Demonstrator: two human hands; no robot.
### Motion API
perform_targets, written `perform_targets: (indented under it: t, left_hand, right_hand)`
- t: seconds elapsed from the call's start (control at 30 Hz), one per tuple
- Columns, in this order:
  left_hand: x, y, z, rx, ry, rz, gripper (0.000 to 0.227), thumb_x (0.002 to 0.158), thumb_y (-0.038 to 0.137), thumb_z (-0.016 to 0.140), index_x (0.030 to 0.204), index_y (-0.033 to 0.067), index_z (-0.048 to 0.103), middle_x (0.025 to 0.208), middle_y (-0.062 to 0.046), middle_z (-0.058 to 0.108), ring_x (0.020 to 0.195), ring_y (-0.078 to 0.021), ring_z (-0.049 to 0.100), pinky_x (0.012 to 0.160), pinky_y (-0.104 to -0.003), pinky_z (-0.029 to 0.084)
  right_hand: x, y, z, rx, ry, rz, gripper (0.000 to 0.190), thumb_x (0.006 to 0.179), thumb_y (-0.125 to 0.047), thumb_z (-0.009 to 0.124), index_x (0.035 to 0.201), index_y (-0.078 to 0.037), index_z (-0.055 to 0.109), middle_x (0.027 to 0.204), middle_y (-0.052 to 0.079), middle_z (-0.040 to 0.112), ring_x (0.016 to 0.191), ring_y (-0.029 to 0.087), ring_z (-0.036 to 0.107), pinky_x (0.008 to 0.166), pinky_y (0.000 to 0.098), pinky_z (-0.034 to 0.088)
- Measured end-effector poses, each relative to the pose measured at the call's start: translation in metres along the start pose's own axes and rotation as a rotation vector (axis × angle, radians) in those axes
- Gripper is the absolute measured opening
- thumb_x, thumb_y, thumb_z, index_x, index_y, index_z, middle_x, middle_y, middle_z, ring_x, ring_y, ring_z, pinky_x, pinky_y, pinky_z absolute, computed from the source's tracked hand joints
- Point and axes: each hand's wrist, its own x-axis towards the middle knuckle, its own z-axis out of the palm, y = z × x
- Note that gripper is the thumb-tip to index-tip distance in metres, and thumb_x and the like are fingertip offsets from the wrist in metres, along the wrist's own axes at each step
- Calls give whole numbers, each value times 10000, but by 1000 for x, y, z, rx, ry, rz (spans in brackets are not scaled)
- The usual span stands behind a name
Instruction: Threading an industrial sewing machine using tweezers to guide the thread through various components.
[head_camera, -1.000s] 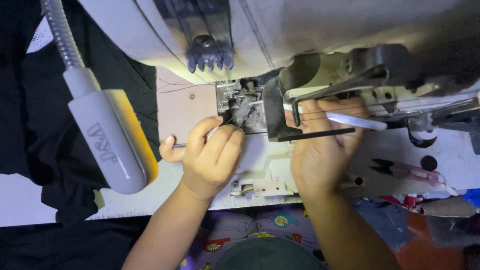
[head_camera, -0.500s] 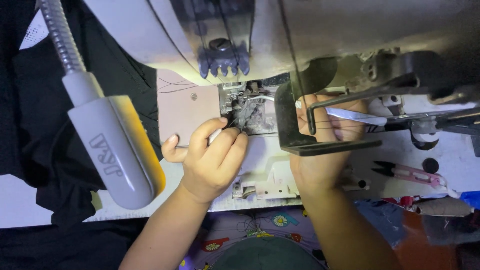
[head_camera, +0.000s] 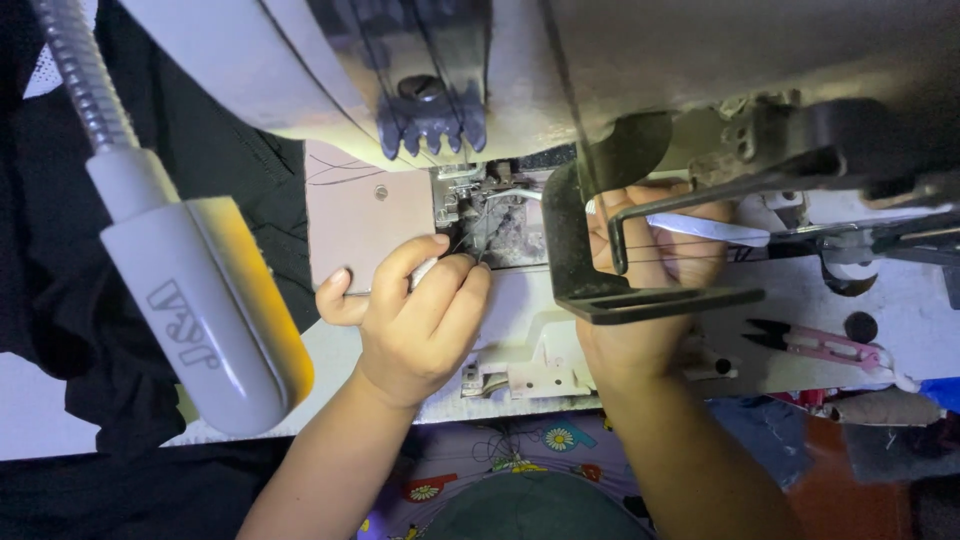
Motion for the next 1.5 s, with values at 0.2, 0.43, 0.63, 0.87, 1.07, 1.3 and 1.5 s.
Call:
perform_targets:
  t: [0.2,0.43,0.63,0.87,1.07,1.3,1.5]
  left_hand:
    - [13,3,-2,-17,44,9,266,1025,30,586,843,212,654,845,94,662,1004,-184,686,1083,-423,103]
    - [23,6,-7,-123,116,-4,160,972,65,689,845,161,706,826,-4,659,943,-258,677,722,-303,455]
    - [22,5,-6,-103,119,4,162,973,71,682,848,172,707,824,9,655,948,-241,677,695,-302,405]
    - [26,7,-7,-123,138,-3,156,982,60,661,868,154,711,834,-7,658,939,-259,681,703,-300,444]
    - [5,6,7,-73,145,-2,223,1043,78,600,871,173,705,835,4,632,933,-248,645,1043,-501,224]
    - [4,9,5,-33,158,-7,265,1071,93,560,864,184,698,828,11,618,936,-224,645,1030,-566,161]
    - [22,12,-10,-76,150,-27,150,998,68,650,887,150,708,842,-6,639,957,-241,668,755,-355,414]
  right_hand:
    - [3,-8,7,-33,58,26,179,943,21,690,973,-143,626,955,42,644,829,160,647,775,309,576]
    - [5,-11,7,-72,106,92,169,991,42,641,892,-83,583,753,48,588,715,89,619,875,393,681]
    - [4,-5,2,-92,107,61,185,978,56,662,910,-85,563,796,64,621,752,100,658,833,369,682]
    - [1,2,-3,-93,139,39,172,959,58,681,954,-71,568,853,94,657,805,133,704,805,362,683]
    - [-2,6,-12,-83,130,52,183,959,55,687,949,-91,577,918,81,693,868,131,716,851,353,671]
    - [-4,-3,-4,-34,212,96,213,964,61,682,941,-124,580,957,57,690,874,132,729,816,311,674]
    - [-6,-16,5,-29,220,-24,274,945,97,686,957,-147,562,929,127,705,837,288,783,815,582,710]
